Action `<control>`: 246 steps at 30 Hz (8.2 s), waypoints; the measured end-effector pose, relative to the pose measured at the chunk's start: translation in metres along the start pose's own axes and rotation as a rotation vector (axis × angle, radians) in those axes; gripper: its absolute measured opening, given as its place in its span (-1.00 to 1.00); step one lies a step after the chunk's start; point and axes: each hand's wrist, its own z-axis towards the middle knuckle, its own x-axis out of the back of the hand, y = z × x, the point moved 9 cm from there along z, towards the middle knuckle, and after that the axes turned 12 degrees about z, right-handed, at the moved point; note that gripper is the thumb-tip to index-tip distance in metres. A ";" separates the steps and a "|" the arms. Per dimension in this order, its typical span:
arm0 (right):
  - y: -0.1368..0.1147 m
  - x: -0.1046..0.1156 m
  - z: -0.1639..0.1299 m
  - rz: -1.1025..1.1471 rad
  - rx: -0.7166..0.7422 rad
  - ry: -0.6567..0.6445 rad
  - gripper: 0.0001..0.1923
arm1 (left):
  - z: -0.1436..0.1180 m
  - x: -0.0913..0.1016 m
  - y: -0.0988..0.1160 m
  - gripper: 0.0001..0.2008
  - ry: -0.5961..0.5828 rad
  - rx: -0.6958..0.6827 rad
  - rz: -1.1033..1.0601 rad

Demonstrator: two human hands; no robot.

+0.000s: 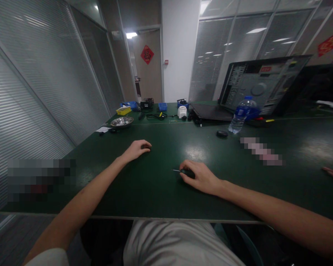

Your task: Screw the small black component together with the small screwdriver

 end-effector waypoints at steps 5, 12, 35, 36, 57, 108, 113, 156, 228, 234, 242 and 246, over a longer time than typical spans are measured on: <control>0.001 -0.001 0.001 0.005 0.008 0.004 -0.85 | -0.034 0.052 -0.145 -0.73 0.135 0.401 0.379; 0.003 -0.002 0.001 0.005 0.008 0.010 -0.84 | -0.113 0.106 -0.247 -0.65 0.152 0.846 0.522; 0.001 -0.002 0.001 0.006 0.003 -0.007 -0.83 | -0.126 0.115 -0.246 -0.67 0.266 0.844 0.538; 0.002 -0.002 0.001 0.004 -0.001 -0.008 -0.83 | -0.125 0.115 -0.243 -0.66 0.262 0.837 0.555; 0.002 -0.003 0.001 -0.001 0.008 -0.015 -0.81 | -0.085 0.102 -0.195 -0.80 0.082 0.828 0.350; 0.005 -0.006 0.002 -0.035 0.022 -0.020 -0.88 | -0.015 -0.047 0.146 -0.81 -0.141 -0.167 -0.416; 0.003 -0.007 0.003 -0.002 0.023 -0.047 -0.87 | -0.014 -0.052 0.147 -0.79 -0.156 -0.115 -0.495; 0.006 -0.005 0.003 -0.034 -0.024 -0.041 -0.87 | -0.017 -0.025 0.147 -0.71 -0.175 -0.403 -0.305; 0.007 -0.006 0.002 -0.029 -0.022 -0.047 -0.84 | -0.096 0.098 -0.202 -0.70 0.172 0.859 0.802; 0.006 -0.006 0.001 -0.025 -0.027 -0.050 -0.85 | -0.095 0.099 -0.203 -0.69 0.179 0.840 0.824; 0.007 -0.005 0.001 -0.019 -0.026 -0.051 -0.84 | -0.098 0.099 -0.209 -0.68 0.225 0.853 0.816; 0.006 -0.005 0.001 -0.017 -0.023 -0.046 -0.85 | -0.098 0.097 -0.210 -0.68 0.210 0.839 0.804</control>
